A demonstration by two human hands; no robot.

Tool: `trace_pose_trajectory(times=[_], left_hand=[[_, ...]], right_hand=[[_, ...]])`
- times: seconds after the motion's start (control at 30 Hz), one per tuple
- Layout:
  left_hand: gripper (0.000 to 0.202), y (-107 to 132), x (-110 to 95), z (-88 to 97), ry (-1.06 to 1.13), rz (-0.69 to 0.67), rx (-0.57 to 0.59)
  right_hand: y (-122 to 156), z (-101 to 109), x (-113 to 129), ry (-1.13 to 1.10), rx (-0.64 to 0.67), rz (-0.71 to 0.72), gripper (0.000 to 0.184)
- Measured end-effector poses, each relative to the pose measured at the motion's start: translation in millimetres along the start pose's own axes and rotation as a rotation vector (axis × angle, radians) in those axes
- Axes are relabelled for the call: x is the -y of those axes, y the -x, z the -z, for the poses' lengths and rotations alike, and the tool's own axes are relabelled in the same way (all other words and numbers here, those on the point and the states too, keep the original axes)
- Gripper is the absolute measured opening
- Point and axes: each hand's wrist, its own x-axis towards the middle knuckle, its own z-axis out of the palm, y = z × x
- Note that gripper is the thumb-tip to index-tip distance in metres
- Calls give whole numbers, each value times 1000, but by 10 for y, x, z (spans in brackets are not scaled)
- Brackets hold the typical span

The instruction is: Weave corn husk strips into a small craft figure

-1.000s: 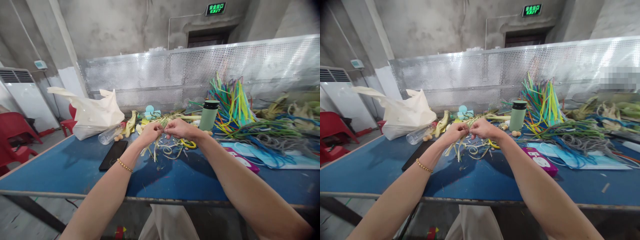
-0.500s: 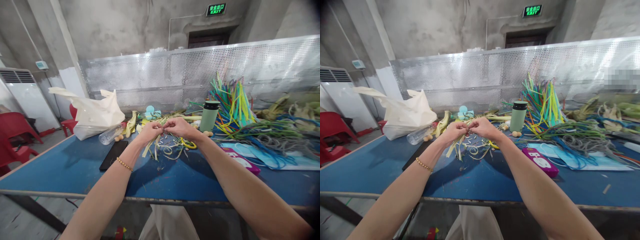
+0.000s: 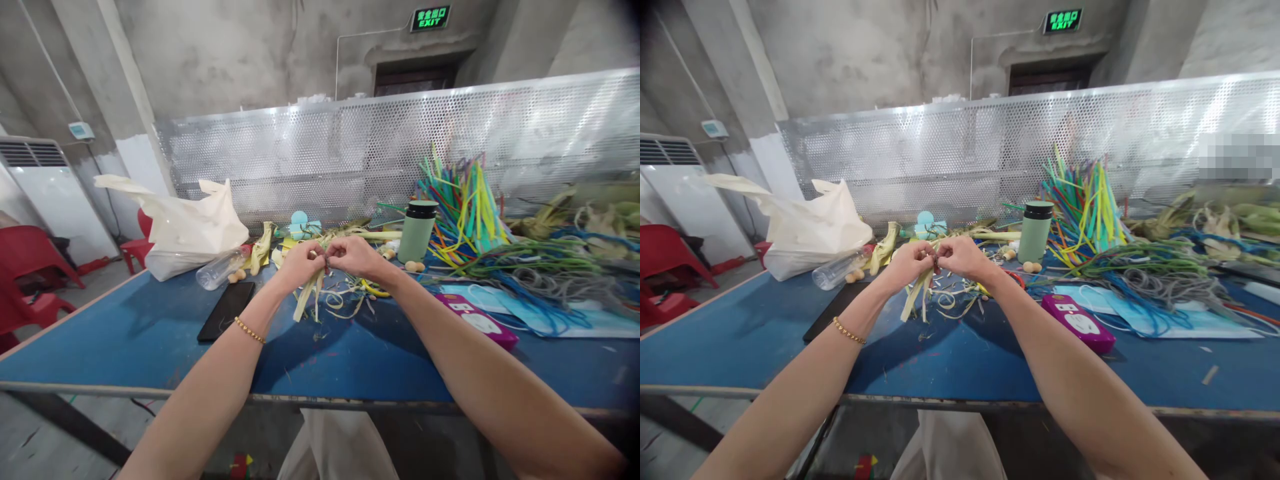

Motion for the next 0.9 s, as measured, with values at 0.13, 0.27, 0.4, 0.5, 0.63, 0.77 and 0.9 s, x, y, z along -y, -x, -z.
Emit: trace_pose_trajectory(times=[0.13, 0.27, 0.4, 0.5, 0.63, 0.77, 0.9], left_hand=[[12, -3, -26, -1, -106, -43, -46], [12, -3, -57, -3, -269, -93, -146], [14, 21, -96, -8, -229, -57, -125], [11, 36, -100, -10, -181, -52, -133], [6, 28, -60, -8, -116, -70, -161], [6, 7, -25, -2, -10, -70, -149], [4, -2, -8, 3, 41, -78, -143]], right_hand=[[10, 14, 5, -144, 32, -86, 10], [26, 24, 29, -234, 68, -106, 10], [32, 26, 60, -274, 64, -150, 13], [31, 16, 74, -322, 53, -191, 14], [16, -17, 64, -374, 9, -202, 9], [-5, -40, 43, -401, -28, -186, 13], [-16, -36, 31, -391, -73, -148, 16]])
